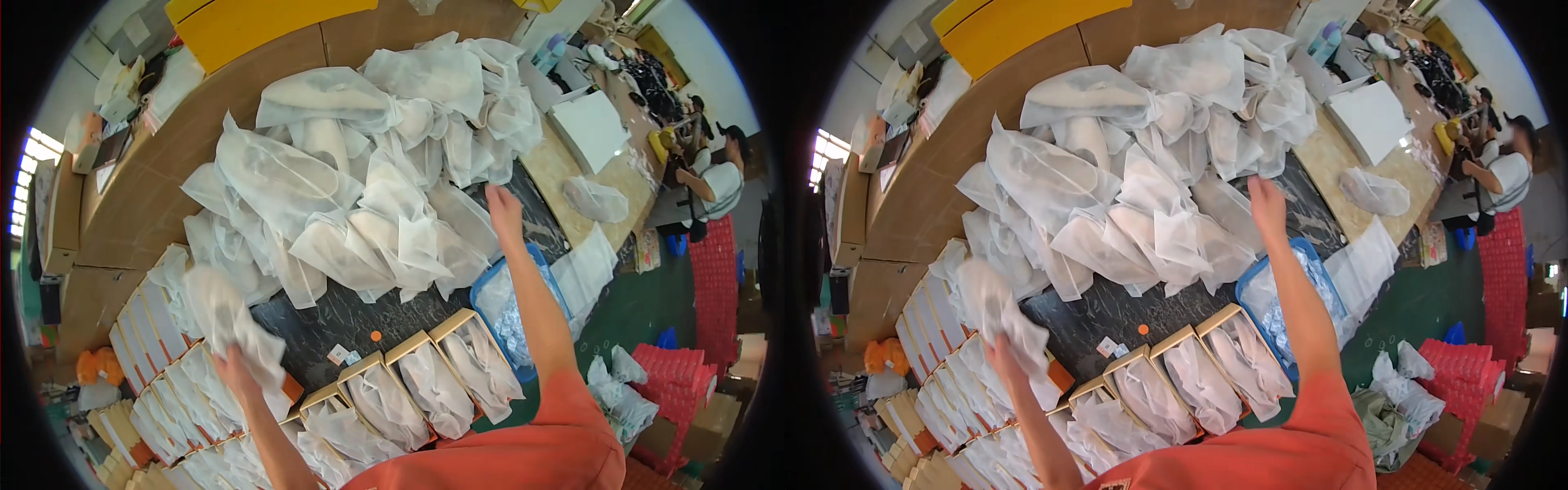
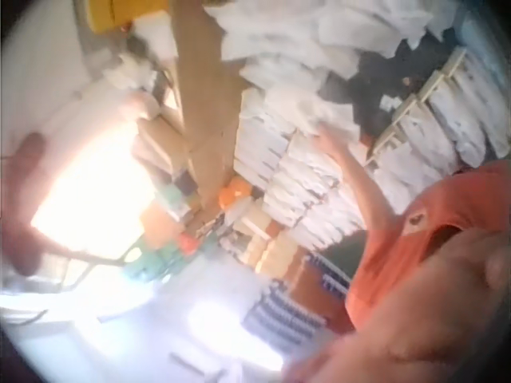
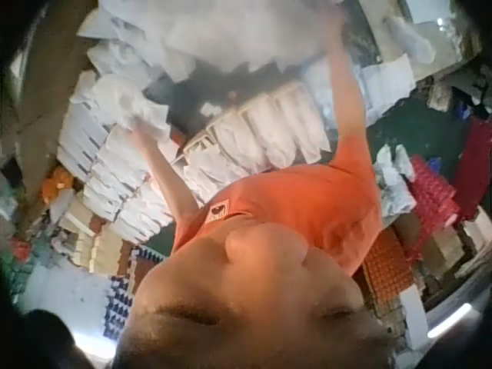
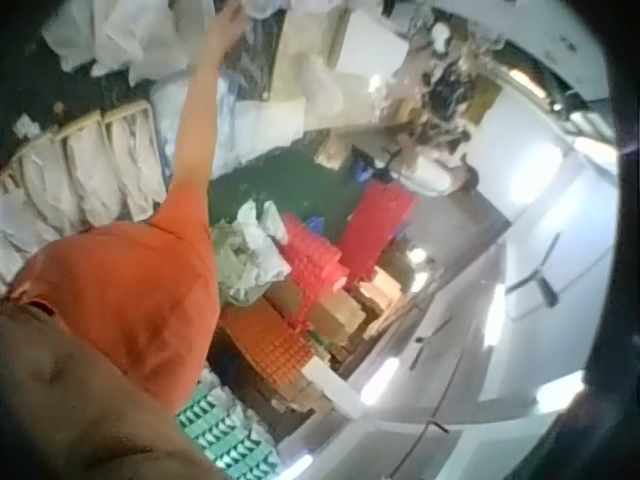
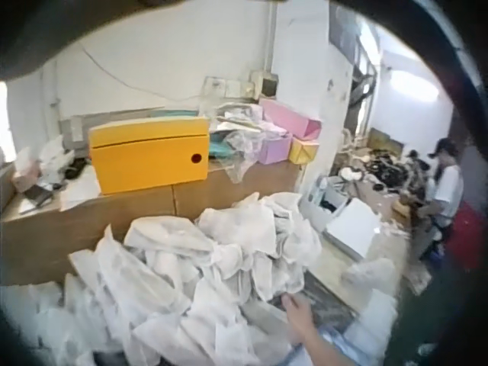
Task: The person assembles orange shoe boxes and places them on a table. They then place small white packets and white tissue paper into each box by hand.
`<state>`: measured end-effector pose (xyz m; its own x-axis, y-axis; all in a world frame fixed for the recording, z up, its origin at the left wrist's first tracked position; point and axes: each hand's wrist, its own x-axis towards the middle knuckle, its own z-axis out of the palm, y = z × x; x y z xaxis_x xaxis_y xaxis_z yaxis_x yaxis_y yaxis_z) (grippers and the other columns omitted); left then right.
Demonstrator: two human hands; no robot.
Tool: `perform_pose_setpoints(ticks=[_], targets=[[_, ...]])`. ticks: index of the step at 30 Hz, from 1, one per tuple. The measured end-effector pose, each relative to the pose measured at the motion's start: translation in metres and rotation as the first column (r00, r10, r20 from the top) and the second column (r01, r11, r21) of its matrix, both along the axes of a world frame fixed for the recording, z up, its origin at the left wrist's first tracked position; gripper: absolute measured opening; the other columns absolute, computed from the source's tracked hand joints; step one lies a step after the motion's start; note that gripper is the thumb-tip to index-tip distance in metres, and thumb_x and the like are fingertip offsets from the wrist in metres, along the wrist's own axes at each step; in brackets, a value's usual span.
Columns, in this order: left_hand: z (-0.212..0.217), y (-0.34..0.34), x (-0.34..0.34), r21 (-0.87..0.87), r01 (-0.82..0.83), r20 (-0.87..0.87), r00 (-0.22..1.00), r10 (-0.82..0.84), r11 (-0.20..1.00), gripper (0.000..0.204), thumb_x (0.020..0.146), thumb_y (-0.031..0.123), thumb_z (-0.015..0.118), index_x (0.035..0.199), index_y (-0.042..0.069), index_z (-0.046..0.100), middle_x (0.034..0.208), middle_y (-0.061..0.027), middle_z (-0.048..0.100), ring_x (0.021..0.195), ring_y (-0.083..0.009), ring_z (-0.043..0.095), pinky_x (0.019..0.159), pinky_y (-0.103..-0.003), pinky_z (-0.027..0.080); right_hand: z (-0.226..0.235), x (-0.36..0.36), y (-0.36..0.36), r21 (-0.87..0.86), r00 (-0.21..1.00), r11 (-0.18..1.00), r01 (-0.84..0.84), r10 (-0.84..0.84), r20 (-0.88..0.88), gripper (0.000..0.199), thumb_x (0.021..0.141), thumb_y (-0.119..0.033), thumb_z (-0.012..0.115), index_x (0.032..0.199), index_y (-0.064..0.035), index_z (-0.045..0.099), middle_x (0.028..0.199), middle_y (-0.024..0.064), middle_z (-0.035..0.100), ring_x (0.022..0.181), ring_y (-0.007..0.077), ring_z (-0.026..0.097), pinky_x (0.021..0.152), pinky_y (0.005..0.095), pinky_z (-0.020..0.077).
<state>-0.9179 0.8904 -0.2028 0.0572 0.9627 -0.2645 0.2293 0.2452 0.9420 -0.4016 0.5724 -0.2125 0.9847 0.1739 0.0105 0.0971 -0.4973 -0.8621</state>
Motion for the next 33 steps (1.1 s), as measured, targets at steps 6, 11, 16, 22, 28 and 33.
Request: perform_pose_setpoints(ticks=[6,11,16,22,28,33], targets=[[0.103,-0.142,0.008,-0.511,-0.078,0.559,0.727,0.399,0.856,0.083,0.09,0.07,0.049,0.149,0.012,0.038,0.143,-0.0117,0.05,0.131,-0.0322,0.048,0.106,-0.048,0.044,-0.052,0.089,0.086,0.575,0.782,0.786,0.228,0.204,-0.588,0.042,0.091,-0.025,0.068,0.119,0.0055,0.061,0.11,0.0161,0.068,0.097,0.0244,0.066,0.083,0.0346,0.0501],[0.069,-0.209,0.044,-0.644,0.075,0.583,0.692,0.425,0.761,0.071,0.095,0.065,0.045,0.144,0.015,0.045,0.139,-0.0092,0.054,0.123,-0.0299,0.056,0.102,-0.048,0.048,-0.032,-0.03,0.057,0.544,0.865,0.772,0.327,-0.013,-0.502,0.04,0.094,-0.017,0.065,0.129,-0.0015,0.058,0.115,0.0107,0.067,0.102,0.0239,0.066,0.087,0.0375,0.052],[0.082,-0.243,0.049,-0.717,0.361,0.63,0.702,0.333,0.596,0.069,0.095,0.063,0.046,0.142,0.012,0.048,0.131,-0.009,0.06,0.116,-0.0279,0.06,0.099,-0.044,0.05,0.049,-0.131,-0.04,0.659,0.575,0.64,0.395,0.388,-0.72,0.036,0.098,-0.014,0.056,0.131,-0.0006,0.054,0.124,0.0138,0.062,0.11,0.0243,0.063,0.091,0.0391,0.0535],[0.102,-0.243,0.007,-0.709,0.385,0.608,0.758,0.237,0.591,0.078,0.094,0.07,0.037,0.141,0.009,0.048,0.127,-0.0103,0.062,0.112,-0.0271,0.062,0.099,-0.043,0.049,0.052,-0.195,-0.071,0.725,0.483,0.58,0.372,0.546,-0.684,0.058,0.1,-0.044,0.046,0.142,-0.0038,0.043,0.135,0.021,0.054,0.116,0.0347,0.056,0.091,0.0484,0.0516],[0.068,-0.135,-0.113,-0.645,0.315,0.674,0.663,0.325,0.696,0.077,0.096,0.068,0.032,0.142,0.009,0.048,0.126,-0.0104,0.062,0.113,-0.0258,0.062,0.099,-0.04,0.049,-0.006,-0.285,-0.053,0.845,0.239,0.446,0.296,0.821,-0.518,0.054,0.097,-0.04,0.05,0.142,-0.0102,0.046,0.134,0.0173,0.056,0.101,0.0333,0.06,0.073,0.0493,0.0522],[0.027,0.011,-0.223,-0.475,0.086,0.571,0.787,0.232,0.876,0.07,0.098,0.06,0.039,0.14,0.004,0.049,0.128,-0.0138,0.061,0.119,-0.0269,0.058,0.101,-0.039,0.048,0.004,-0.436,0.153,0.545,0.604,0.815,-0.196,0.538,-0.588,0.05,0.093,-0.011,0.06,0.14,-0.001,0.049,0.133,0.013,0.06,0.119,0.0249,0.059,0.099,0.0409,0.0483]])
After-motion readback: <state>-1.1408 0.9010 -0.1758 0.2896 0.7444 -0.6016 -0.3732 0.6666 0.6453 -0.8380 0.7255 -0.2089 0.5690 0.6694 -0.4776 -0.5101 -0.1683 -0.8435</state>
